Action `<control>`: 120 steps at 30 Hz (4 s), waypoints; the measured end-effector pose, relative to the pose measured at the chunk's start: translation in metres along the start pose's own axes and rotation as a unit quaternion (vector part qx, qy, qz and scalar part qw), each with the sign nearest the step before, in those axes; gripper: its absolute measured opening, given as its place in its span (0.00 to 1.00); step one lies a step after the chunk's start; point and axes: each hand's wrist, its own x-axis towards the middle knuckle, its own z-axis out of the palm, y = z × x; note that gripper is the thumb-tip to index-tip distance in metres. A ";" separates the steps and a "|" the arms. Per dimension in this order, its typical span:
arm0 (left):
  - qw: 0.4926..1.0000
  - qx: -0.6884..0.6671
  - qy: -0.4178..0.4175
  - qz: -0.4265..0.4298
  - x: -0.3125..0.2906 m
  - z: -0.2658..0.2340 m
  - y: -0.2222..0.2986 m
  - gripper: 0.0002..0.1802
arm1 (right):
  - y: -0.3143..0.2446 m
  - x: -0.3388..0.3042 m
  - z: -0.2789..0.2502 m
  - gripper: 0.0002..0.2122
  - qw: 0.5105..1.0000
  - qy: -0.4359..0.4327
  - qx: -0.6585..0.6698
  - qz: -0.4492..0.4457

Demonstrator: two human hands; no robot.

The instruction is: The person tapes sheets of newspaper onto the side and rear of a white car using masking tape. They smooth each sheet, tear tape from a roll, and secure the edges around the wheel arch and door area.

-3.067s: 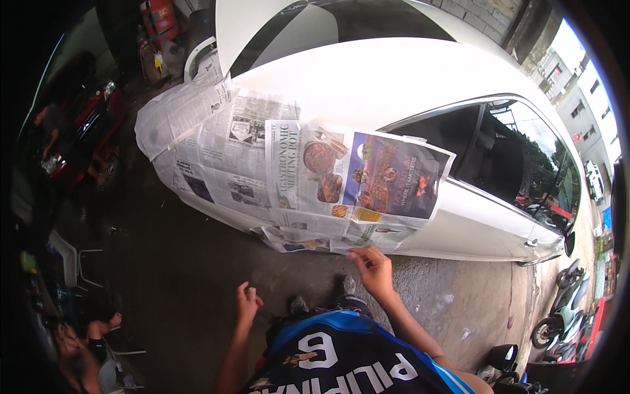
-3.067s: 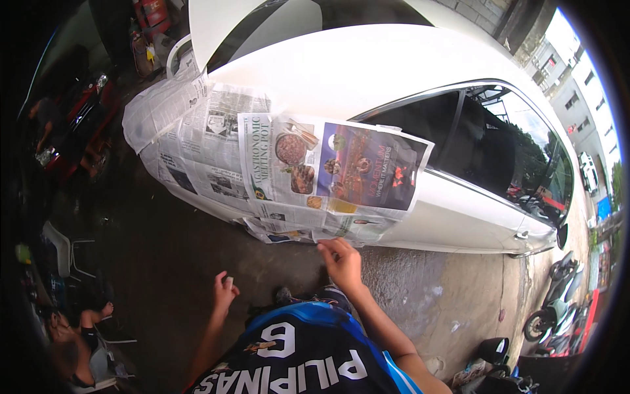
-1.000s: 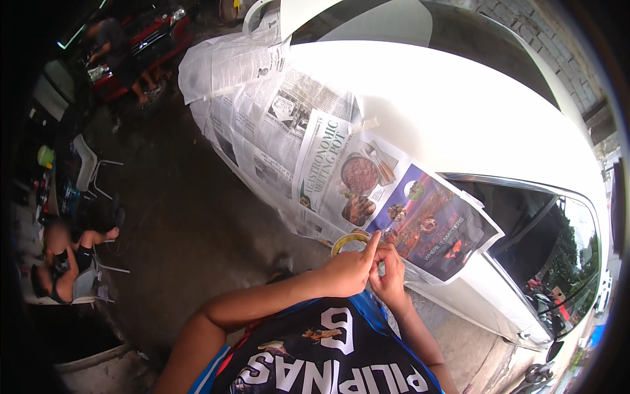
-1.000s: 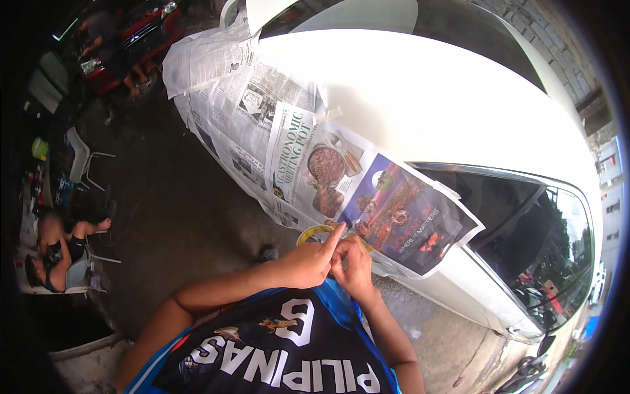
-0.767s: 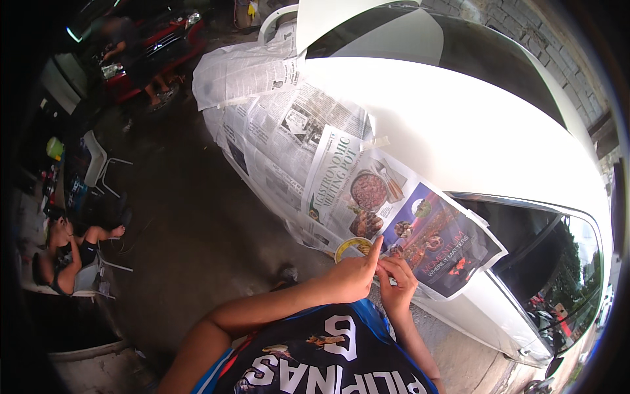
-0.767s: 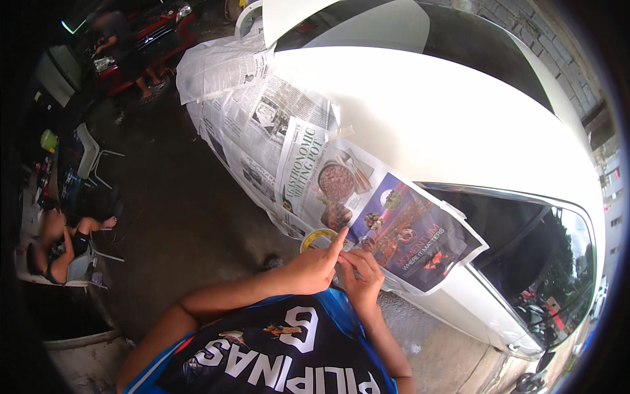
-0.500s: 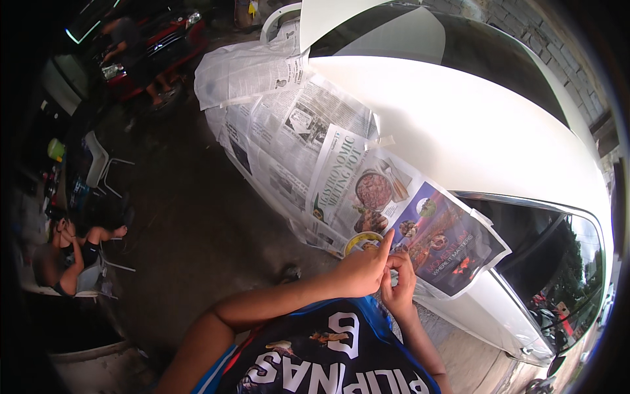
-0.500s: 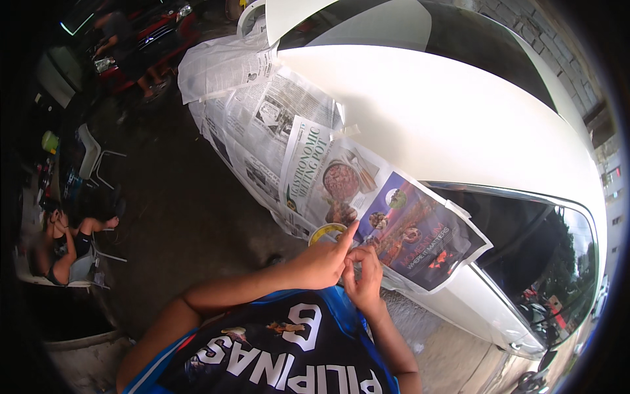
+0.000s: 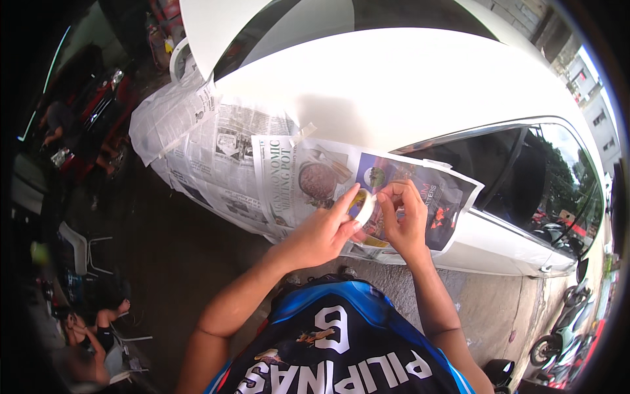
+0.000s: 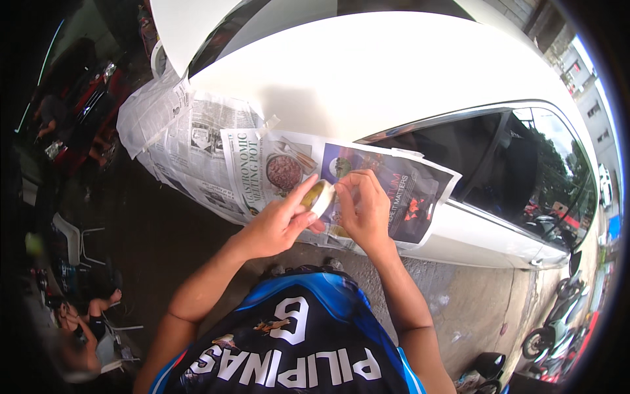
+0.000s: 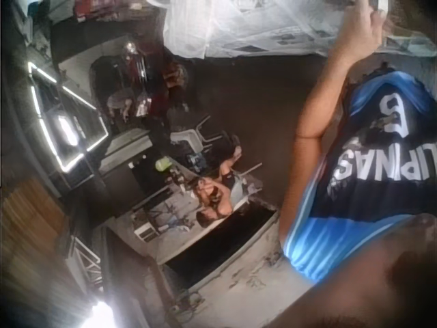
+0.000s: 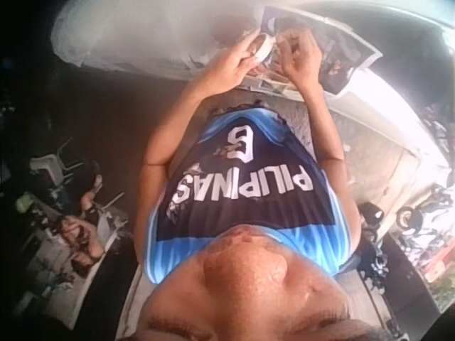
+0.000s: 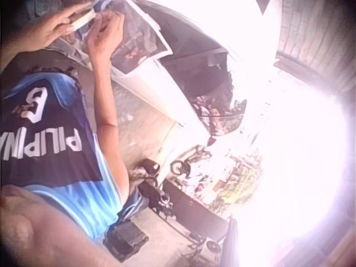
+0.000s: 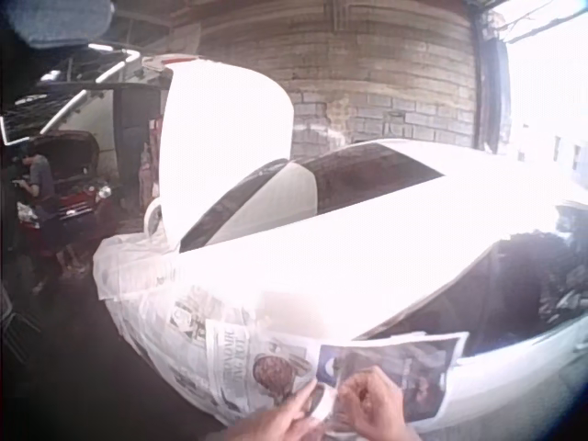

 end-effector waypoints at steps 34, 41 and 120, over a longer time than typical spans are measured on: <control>0.883 0.305 0.353 0.051 0.031 0.004 -0.016 0.17 | 0.024 0.078 0.019 0.28 0.943 0.171 -0.279 -0.059; 0.952 0.039 0.295 0.069 0.032 0.012 -0.018 0.31 | 0.023 0.077 0.015 0.32 0.943 0.139 -0.296 -0.059; 0.910 0.353 0.192 0.101 -0.099 0.049 -0.041 0.27 | -0.062 -0.029 0.031 0.05 0.950 -0.219 0.129 0.180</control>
